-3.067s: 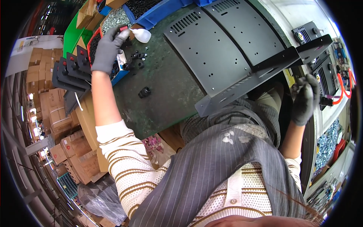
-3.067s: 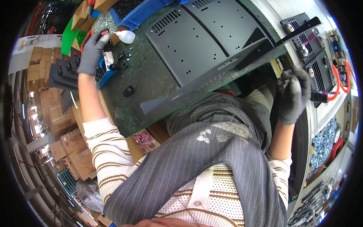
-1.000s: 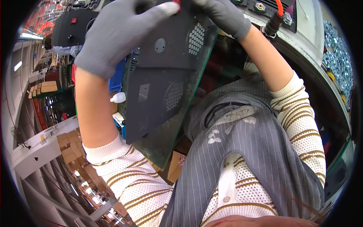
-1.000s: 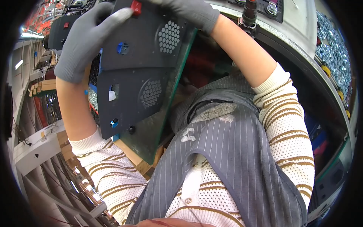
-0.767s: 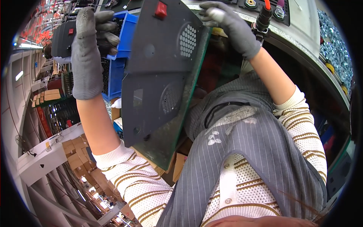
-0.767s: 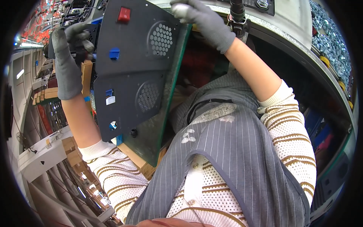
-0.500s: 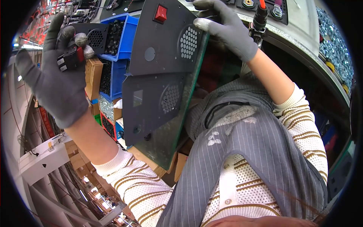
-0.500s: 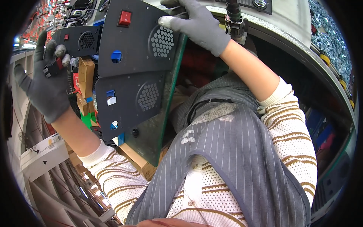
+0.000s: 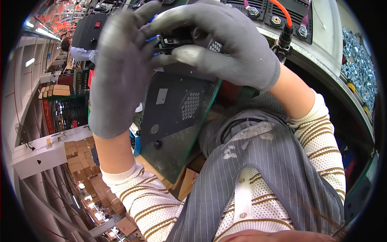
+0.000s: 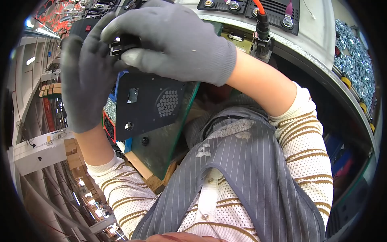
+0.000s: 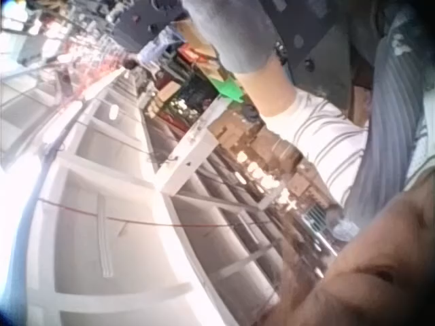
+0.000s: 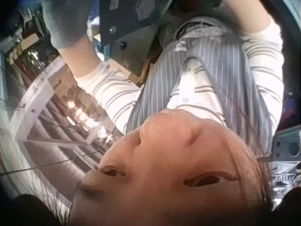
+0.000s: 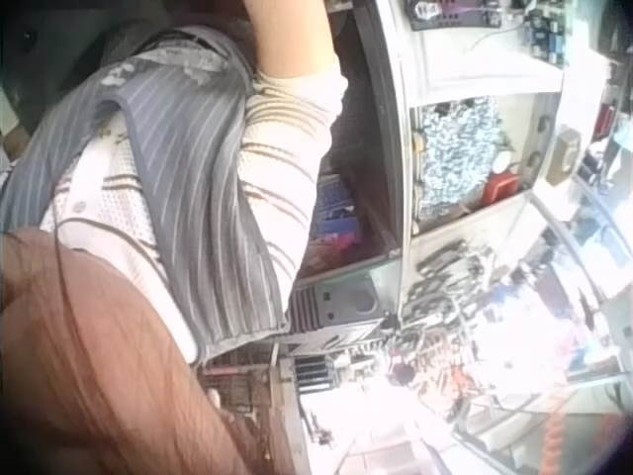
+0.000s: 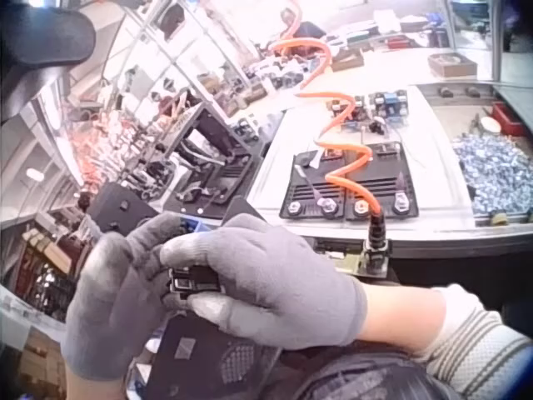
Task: The recorder assembles an electronic device housing by attaching components, using a power screwdriver, and applying adhesive.
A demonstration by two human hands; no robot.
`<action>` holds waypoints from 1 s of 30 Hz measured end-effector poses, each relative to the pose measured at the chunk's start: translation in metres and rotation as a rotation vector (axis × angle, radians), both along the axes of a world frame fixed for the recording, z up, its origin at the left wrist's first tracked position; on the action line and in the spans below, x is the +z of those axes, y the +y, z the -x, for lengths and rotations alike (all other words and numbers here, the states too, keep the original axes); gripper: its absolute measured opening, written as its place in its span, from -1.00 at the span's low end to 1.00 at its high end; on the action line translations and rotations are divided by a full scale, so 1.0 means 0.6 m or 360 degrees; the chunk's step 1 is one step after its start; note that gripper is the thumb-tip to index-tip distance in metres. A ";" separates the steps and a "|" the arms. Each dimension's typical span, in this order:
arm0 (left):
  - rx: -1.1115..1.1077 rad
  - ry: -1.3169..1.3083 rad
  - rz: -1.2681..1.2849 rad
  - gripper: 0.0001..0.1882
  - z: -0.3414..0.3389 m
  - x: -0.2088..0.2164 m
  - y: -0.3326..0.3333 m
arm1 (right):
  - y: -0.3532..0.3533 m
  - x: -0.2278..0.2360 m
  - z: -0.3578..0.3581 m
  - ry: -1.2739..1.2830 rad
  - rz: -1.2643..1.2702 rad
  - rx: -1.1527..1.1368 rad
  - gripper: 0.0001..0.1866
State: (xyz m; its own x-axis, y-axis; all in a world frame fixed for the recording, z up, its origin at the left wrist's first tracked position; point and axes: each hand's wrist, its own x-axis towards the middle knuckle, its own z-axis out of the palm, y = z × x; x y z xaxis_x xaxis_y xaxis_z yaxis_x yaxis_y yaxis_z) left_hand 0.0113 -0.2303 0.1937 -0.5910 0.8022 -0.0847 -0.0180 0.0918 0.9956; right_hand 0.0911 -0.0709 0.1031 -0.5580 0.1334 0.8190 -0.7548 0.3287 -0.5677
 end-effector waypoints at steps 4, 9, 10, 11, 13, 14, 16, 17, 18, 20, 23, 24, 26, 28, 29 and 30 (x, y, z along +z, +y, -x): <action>0.0443 0.1113 0.0295 -0.47 -0.006 0.001 -0.037 | -0.018 -0.048 -0.002 -0.0146 0.0146 0.0024 -0.66; 0.0584 0.1049 0.0395 -0.68 0.004 0.003 -0.112 | -0.033 -0.067 -0.016 -0.0231 -0.0155 0.0069 -0.59; 0.0621 0.1040 0.0403 -0.68 -0.003 0.004 -0.122 | -0.040 -0.072 -0.012 -0.0209 -0.0238 0.0023 -0.58; 0.0599 0.1005 0.0495 -0.69 -0.011 0.006 -0.131 | -0.047 -0.069 -0.011 -0.0212 -0.0247 0.0059 -0.58; 0.0500 0.0852 0.0639 -0.70 -0.016 0.004 -0.151 | -0.062 -0.059 -0.014 -0.0246 -0.0335 0.0151 -0.58; 0.0522 0.0871 0.0672 -0.69 -0.026 -0.005 -0.153 | -0.068 -0.060 -0.012 -0.0252 -0.0350 0.0170 -0.58; 0.0385 0.0966 0.0972 -0.66 -0.035 -0.012 -0.158 | -0.081 -0.065 -0.003 -0.0199 -0.0675 0.0090 -0.58; 0.0254 0.1127 0.1015 -0.62 -0.036 -0.020 -0.154 | -0.087 -0.062 0.002 -0.0115 -0.0834 -0.0103 -0.61; 0.0114 0.1358 0.1045 -0.61 -0.038 -0.029 -0.153 | -0.088 -0.061 0.010 -0.0122 -0.0853 -0.0089 -0.61; 0.0014 0.1739 0.1246 -0.59 -0.049 -0.044 -0.142 | -0.088 -0.064 0.029 0.0075 -0.1080 -0.0216 -0.62; -0.0055 0.2048 0.1394 -0.56 -0.049 -0.046 -0.135 | -0.101 -0.051 0.041 0.0170 -0.1219 -0.0260 -0.73; -0.0043 0.2009 0.1382 -0.56 -0.049 -0.043 -0.134 | -0.103 -0.047 0.042 0.0237 -0.1297 -0.0336 -0.80; -0.0032 0.2104 0.1462 -0.62 -0.037 -0.047 -0.132 | -0.099 -0.038 0.051 0.0217 -0.1278 -0.0251 -0.78; 0.0034 0.2182 0.1361 -0.67 -0.034 -0.063 -0.132 | -0.086 -0.013 0.052 0.0172 -0.1257 -0.0125 -0.61; 0.0058 0.2202 0.1348 -0.67 -0.038 -0.064 -0.134 | -0.081 -0.003 0.051 0.0274 -0.1294 -0.0326 -0.53; 0.0080 0.2223 0.1342 -0.68 -0.040 -0.064 -0.138 | -0.080 0.003 0.045 -0.0163 -0.1369 -0.0336 -0.47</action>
